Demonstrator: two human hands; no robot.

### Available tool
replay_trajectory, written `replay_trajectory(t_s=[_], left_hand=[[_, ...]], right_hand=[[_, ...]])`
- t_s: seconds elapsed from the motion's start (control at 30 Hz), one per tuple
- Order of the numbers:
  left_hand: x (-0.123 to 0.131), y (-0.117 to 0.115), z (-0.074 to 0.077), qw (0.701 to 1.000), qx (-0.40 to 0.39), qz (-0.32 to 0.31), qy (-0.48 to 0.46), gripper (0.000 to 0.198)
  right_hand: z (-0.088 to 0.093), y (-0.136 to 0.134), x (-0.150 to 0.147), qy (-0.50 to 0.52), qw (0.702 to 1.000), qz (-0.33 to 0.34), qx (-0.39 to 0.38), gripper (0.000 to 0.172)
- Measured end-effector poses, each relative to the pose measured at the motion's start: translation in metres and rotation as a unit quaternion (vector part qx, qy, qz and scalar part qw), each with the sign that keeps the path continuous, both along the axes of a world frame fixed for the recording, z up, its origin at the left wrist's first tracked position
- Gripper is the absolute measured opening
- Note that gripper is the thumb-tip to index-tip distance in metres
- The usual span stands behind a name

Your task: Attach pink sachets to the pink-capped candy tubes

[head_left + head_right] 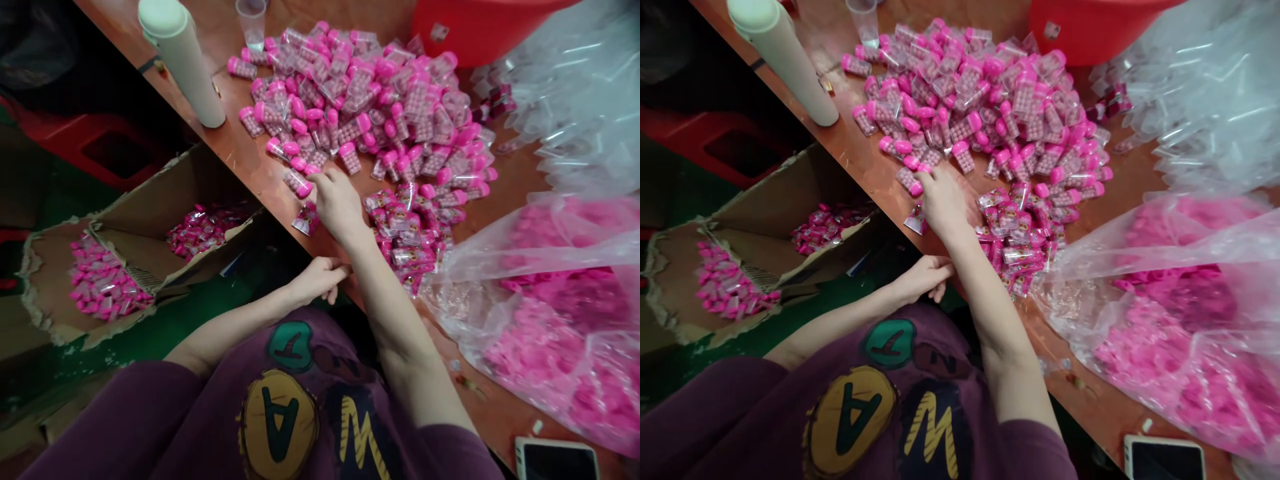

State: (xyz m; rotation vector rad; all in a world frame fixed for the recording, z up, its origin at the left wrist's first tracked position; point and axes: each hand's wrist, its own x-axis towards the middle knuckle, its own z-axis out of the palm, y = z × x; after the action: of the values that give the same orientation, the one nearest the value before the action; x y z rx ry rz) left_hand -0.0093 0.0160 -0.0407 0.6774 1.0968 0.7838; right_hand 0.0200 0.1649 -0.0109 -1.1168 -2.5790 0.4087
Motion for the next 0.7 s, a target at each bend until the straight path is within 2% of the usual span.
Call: replay_trajectory(t_s=[0.03, 0.07, 0.1, 0.17, 0.23, 0.27, 0.33, 0.43, 0.57, 0.63, 0.7], left_hand=[[-0.009, -0.006, 0.003, 0.996, 0.051, 0.008, 0.077, 0.03], [-0.019, -0.009, 0.005, 0.979, 0.11, 0.026, 0.168, 0.03], [-0.029, -0.011, 0.006, 0.947, 0.166, 0.047, 0.269, 0.029], [-0.046, -0.01, 0.004, 0.854, 0.243, 0.064, 0.456, 0.032], [-0.058, -0.006, -0.002, 0.768, 0.28, 0.021, 0.576, 0.04], [-0.061, -0.004, -0.006, 0.738, 0.292, -0.012, 0.608, 0.044], [-0.062, -0.002, -0.013, 0.701, 0.31, -0.06, 0.639, 0.049], [-0.058, -0.004, -0.02, 0.691, 0.315, -0.052, 0.648, 0.05], [-0.054, -0.003, -0.027, 0.702, 0.331, -0.017, 0.63, 0.048], [-0.052, 0.0, -0.031, 0.706, 0.341, -0.009, 0.621, 0.047], [-0.047, 0.003, -0.035, 0.709, 0.338, -0.006, 0.619, 0.047]], right_hand=[[-0.003, 0.008, -0.015, -0.046, 0.999, 0.02, -0.001, 0.034], [-0.006, 0.014, -0.028, -0.076, 0.997, 0.031, -0.003, 0.033], [-0.009, 0.019, -0.038, -0.097, 0.995, 0.034, -0.004, 0.033], [-0.015, 0.027, -0.048, -0.112, 0.993, 0.043, -0.01, 0.034], [-0.02, 0.034, -0.044, -0.105, 0.993, 0.052, -0.017, 0.037], [-0.022, 0.037, -0.038, -0.091, 0.994, 0.052, -0.022, 0.039], [-0.027, 0.038, -0.019, -0.03, 0.998, 0.027, -0.041, 0.043], [-0.035, 0.018, 0.014, 0.128, 0.983, -0.056, -0.117, 0.052], [-0.053, -0.044, 0.04, 0.312, 0.907, -0.163, -0.23, 0.054], [-0.064, -0.066, 0.047, 0.349, 0.884, -0.19, -0.246, 0.053], [-0.073, -0.071, 0.056, 0.352, 0.887, -0.21, -0.215, 0.052]])
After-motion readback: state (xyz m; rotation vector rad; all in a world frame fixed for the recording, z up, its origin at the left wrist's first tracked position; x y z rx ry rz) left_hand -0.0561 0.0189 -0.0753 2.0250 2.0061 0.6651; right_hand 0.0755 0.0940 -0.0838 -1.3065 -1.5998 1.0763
